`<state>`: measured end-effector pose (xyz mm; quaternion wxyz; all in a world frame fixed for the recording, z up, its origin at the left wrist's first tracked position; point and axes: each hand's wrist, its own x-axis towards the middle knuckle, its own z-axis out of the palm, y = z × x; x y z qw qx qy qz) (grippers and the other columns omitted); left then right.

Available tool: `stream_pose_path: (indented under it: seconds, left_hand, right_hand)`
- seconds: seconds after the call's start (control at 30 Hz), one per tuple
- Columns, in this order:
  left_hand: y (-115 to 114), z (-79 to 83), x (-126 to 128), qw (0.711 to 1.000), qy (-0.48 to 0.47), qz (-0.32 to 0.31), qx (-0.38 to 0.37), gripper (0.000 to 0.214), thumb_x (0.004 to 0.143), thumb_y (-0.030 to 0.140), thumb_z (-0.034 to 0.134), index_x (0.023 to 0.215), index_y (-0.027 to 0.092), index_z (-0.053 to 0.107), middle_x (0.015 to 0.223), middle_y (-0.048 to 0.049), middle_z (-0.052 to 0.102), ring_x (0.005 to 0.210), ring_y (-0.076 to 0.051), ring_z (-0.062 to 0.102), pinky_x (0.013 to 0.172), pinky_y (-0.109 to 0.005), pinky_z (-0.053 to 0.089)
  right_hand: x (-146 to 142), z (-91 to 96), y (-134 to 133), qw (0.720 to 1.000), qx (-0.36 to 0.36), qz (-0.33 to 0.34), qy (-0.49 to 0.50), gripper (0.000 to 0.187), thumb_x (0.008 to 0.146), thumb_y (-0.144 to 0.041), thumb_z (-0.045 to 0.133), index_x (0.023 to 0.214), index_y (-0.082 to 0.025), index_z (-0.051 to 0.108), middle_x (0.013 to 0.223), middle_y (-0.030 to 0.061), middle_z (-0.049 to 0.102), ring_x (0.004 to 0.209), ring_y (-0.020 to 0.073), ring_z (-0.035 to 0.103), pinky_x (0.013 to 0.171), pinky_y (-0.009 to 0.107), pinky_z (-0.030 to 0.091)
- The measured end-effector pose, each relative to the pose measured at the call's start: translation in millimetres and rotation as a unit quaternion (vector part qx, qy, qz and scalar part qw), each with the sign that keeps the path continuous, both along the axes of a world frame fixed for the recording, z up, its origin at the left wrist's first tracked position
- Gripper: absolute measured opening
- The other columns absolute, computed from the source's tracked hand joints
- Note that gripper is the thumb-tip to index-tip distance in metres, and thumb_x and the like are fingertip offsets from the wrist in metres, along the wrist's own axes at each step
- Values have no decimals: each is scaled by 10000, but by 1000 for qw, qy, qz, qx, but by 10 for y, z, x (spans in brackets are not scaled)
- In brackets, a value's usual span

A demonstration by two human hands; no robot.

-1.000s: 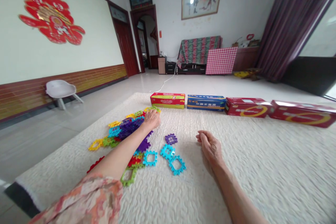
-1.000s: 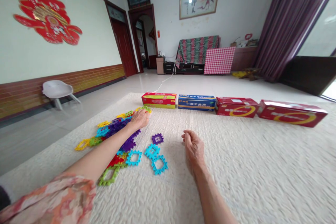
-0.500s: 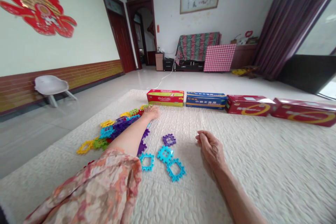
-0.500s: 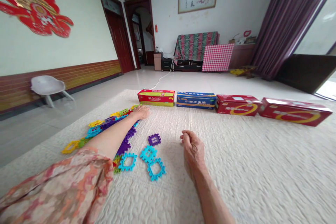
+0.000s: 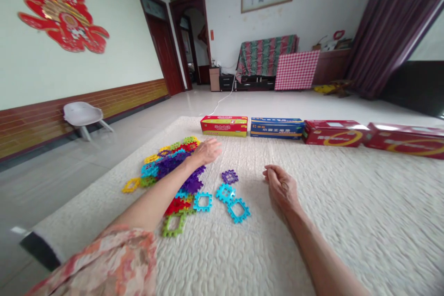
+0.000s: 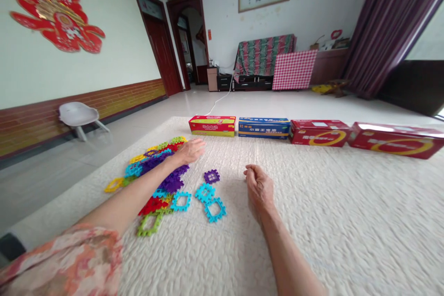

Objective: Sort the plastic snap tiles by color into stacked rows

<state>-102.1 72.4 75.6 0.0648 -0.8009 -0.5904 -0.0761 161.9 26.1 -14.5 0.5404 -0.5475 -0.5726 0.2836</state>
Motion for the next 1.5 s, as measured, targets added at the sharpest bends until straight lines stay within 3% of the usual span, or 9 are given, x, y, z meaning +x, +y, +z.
stream_pose_path:
  seconds: [0.13,0.3,0.47,0.67,0.83,1.07,1.17,1.3,1.5]
  left_hand:
    - [-733,-204,257,985,-7,-173,-3,525,907,512,497,1351,234,531,1469,-106,459,1387,-287,361,1110,-466,366]
    - [-1332,-452,323,980,-2,-197,-19,612,873,597,495,1368,238,509,1484,-127,429,1390,-355,341,1068,-548,367]
    - [-1216,-505,80,991,-7,-129,24,467,917,496,472,1286,225,564,1411,-119,501,1343,-328,397,1054,-537,376]
    - [-1100,-281,-257,993,-26,-68,88,442,888,362,547,1284,165,561,1324,-151,556,1293,-309,444,1037,-479,405]
    - [-1442,-218,-757,990,-96,10,99,615,838,522,586,1373,230,501,1452,-117,466,1363,-338,375,1080,-507,366]
    - [-2105,-526,-1616,987,-108,120,-12,920,718,664,641,1483,240,357,1576,-163,271,1435,-403,258,1099,-569,312]
    - [-2184,-714,-1678,982,-117,141,-39,957,675,641,689,1478,234,365,1573,-171,274,1439,-430,229,1084,-592,319]
    - [-2049,-874,-1563,980,-144,134,38,947,696,606,688,1489,224,338,1582,-162,249,1447,-411,216,1104,-578,301]
    - [-1725,-927,-1512,973,-153,116,131,855,713,496,704,1448,180,404,1550,-163,308,1438,-378,245,1117,-551,305]
  right_hand:
    - [11,-12,26,995,19,-14,-97,380,818,-388,428,984,-160,682,877,114,734,794,241,672,738,359,498]
    - [-141,25,-94,966,33,33,-255,387,843,-285,391,1048,-135,683,1077,154,707,997,258,641,874,379,462]
    - [-552,51,-343,937,26,69,-342,363,896,-250,399,1176,-157,612,1188,134,667,1130,260,575,954,415,389]
    - [-1143,99,-338,932,17,100,-347,341,932,-318,412,1213,-195,560,1199,115,652,1148,256,556,956,440,366]
    - [-1385,59,-333,947,31,128,-294,447,928,-444,444,1304,-207,497,1378,140,534,1284,285,479,1036,524,331]
    - [-1349,29,-771,927,39,210,-309,881,782,-656,575,1493,-251,248,1584,166,216,1439,353,252,1086,643,247]
    - [-1402,115,-972,900,29,245,-359,1039,672,-686,663,1508,-243,235,1606,166,143,1443,415,194,1085,676,207]
    - [-1567,214,-1084,881,0,240,-408,1134,586,-615,755,1518,-223,243,1617,156,103,1433,481,143,1085,703,163]
    - [-1769,219,-975,890,29,221,-399,1066,631,-594,729,1510,-204,269,1596,144,193,1436,416,187,1110,641,202]
